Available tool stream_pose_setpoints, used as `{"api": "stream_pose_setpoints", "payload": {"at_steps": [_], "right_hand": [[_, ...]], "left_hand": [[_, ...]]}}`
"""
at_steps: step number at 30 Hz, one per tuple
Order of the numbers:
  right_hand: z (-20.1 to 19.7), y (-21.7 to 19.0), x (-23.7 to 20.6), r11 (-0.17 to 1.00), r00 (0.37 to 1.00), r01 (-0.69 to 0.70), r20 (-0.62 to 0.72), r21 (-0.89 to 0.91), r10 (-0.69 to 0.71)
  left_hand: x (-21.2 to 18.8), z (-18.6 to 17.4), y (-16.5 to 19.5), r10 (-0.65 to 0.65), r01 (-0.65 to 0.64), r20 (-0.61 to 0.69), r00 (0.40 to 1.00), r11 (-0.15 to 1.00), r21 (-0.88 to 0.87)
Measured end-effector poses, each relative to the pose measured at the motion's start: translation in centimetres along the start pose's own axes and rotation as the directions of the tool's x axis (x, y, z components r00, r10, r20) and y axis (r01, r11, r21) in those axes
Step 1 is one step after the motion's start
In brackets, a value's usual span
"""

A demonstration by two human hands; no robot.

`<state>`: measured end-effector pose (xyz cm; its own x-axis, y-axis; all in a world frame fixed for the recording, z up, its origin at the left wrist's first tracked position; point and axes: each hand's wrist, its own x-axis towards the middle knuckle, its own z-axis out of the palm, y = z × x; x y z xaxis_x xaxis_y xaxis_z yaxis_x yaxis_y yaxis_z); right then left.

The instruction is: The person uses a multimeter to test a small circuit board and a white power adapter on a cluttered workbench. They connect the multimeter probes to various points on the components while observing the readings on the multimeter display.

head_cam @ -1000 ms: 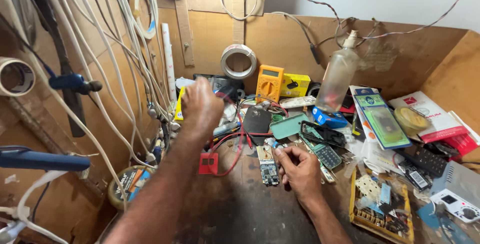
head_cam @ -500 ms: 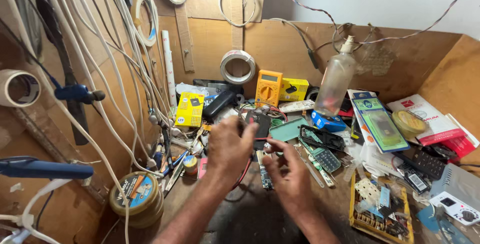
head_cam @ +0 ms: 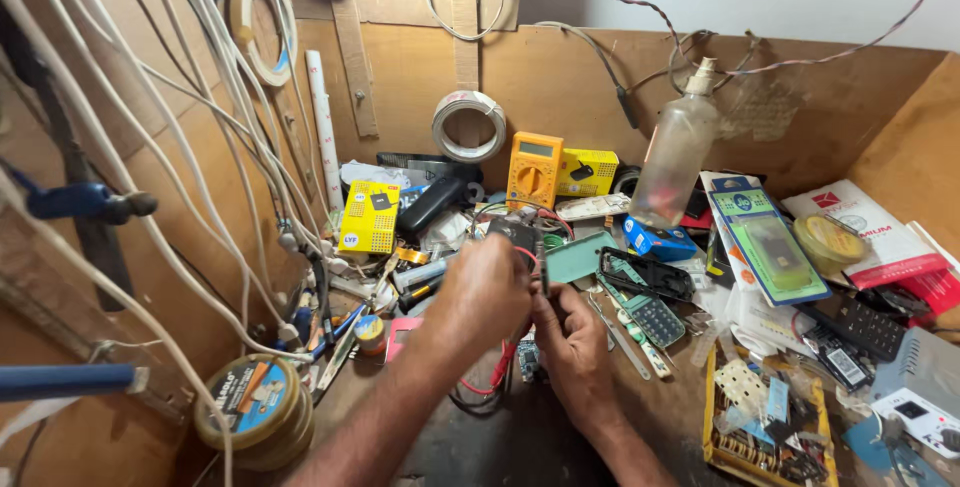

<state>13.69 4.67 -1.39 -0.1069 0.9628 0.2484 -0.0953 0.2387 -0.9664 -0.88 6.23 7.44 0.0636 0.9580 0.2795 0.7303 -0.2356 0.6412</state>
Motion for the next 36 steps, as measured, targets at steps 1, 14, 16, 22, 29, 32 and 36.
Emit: {"api": "stream_pose_setpoints", "payload": {"at_steps": [1,14,16,22,29,32,36], "right_hand": [[-0.1,0.1,0.2,1.000,0.999,0.005,-0.032,-0.017,-0.006],[-0.5,-2.0,0.9,0.862,0.914,0.124,-0.281,-0.491,-0.292],[-0.3,-2.3,0.9,0.865,0.921,0.122,-0.268,-0.487,-0.281],[0.0,-2.5,1.0,0.865,0.924,0.108,-0.270,-0.491,-0.269],[0.0,-2.4,1.1,0.879,0.930,0.130,-0.252,-0.459,-0.269],[0.0,-2.4,1.3,0.859,0.923,0.133,-0.254,-0.494,-0.289],[0.0,-2.1,1.3,0.866,0.933,0.092,-0.262,-0.491,-0.247]], "left_hand": [[1.2,-0.1,-0.3,0.010,-0.007,-0.095,0.995,1.000,0.028],[15.3,4.9,-7.8,0.769,-0.679,0.186,0.611,0.389,0.623],[16.5,5.7,-8.2,0.771,-0.698,0.227,0.595,0.355,0.622],[17.6,6.0,-8.1,0.812,-0.682,0.247,0.529,0.234,0.693],[18.0,5.7,-6.7,0.721,-0.636,0.303,0.624,0.244,0.732],[18.2,6.6,-6.2,0.683,-0.561,0.162,0.713,0.415,0.717],[17.7,7.7,-6.5,0.534,-0.370,-0.237,0.812,0.784,0.498]]}}
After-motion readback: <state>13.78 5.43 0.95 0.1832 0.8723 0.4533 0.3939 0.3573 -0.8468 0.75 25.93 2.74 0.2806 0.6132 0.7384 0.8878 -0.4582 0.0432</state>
